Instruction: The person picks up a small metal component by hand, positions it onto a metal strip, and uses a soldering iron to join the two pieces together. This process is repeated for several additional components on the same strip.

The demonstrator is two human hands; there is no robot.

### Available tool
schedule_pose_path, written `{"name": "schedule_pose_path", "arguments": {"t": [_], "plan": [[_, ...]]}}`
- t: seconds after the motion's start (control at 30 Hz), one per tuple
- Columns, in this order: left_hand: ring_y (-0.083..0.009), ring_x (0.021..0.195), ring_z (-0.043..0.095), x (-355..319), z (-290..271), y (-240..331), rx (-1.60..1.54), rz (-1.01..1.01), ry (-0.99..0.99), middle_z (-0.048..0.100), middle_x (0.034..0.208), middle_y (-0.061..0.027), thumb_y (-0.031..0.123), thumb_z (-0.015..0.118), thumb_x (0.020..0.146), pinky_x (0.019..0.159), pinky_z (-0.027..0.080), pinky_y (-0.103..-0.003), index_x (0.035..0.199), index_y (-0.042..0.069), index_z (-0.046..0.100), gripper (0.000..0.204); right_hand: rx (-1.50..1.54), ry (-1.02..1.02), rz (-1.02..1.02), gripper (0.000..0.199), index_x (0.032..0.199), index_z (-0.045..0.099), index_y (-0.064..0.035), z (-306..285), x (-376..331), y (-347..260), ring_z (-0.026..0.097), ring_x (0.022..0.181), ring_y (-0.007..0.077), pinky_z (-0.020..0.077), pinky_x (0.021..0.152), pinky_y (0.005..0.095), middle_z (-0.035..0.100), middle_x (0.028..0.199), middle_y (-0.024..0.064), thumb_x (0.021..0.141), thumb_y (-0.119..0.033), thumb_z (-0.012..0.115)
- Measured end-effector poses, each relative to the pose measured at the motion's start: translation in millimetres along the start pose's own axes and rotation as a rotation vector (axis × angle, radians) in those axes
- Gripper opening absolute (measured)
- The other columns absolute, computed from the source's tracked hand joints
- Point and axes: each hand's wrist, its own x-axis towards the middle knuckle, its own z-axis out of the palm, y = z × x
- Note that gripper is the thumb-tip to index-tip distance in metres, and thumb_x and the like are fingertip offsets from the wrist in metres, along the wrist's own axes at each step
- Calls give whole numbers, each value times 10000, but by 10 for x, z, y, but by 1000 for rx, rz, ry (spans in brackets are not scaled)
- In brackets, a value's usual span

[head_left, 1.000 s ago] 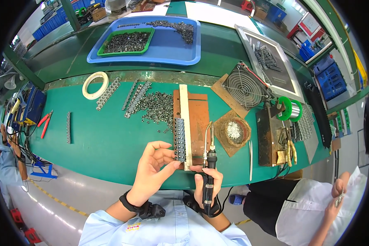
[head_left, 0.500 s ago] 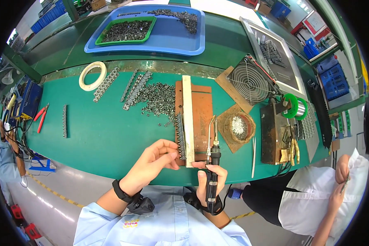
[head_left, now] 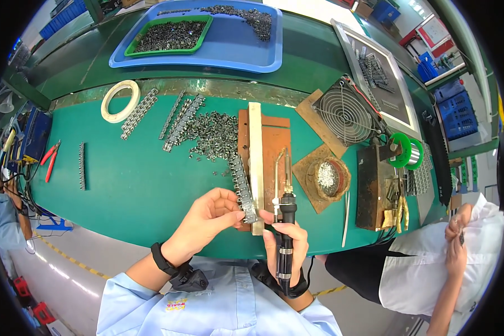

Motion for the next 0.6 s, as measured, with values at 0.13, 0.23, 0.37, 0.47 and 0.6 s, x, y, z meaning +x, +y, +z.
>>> {"name": "schedule_pose_path", "arguments": {"t": [0.13,0.23,0.37,0.47,0.6], "plan": [[-101,763,570,-31,-40,39,140,15,-6,560,832,-42,26,600,792,692,473,-226,958,0,467,214,-3,-19,-4,243,982,408,-46,-14,-11,4,615,883,252,449,821,348,614,947,229,814,-1,577],[-84,755,549,-18,-49,40,244,50,-2,544,838,-23,-13,588,774,696,458,-212,957,11,466,221,3,-11,-12,242,978,410,-48,-32,-6,43,616,886,255,450,820,352,614,954,231,812,-2,580],[-72,756,539,24,-29,50,293,39,-22,533,821,-16,-24,591,764,684,449,-201,955,15,467,232,7,-3,-18,247,970,415,-53,-43,-2,67,614,889,263,448,820,348,619,952,225,804,-2,590],[-70,760,536,52,-30,65,265,3,-46,531,817,-13,-30,583,767,679,446,-202,952,18,467,223,-12,-11,-10,249,960,424,-60,-53,15,47,611,892,270,447,814,342,625,952,214,794,0,601],[-71,765,536,74,-33,73,270,-4,-66,534,818,-14,-51,580,762,677,444,-204,943,20,469,223,-103,-86,-92,294,948,449,-76,-57,96,3,588,857,249,443,778,324,637,948,189,746,24,637]]}}
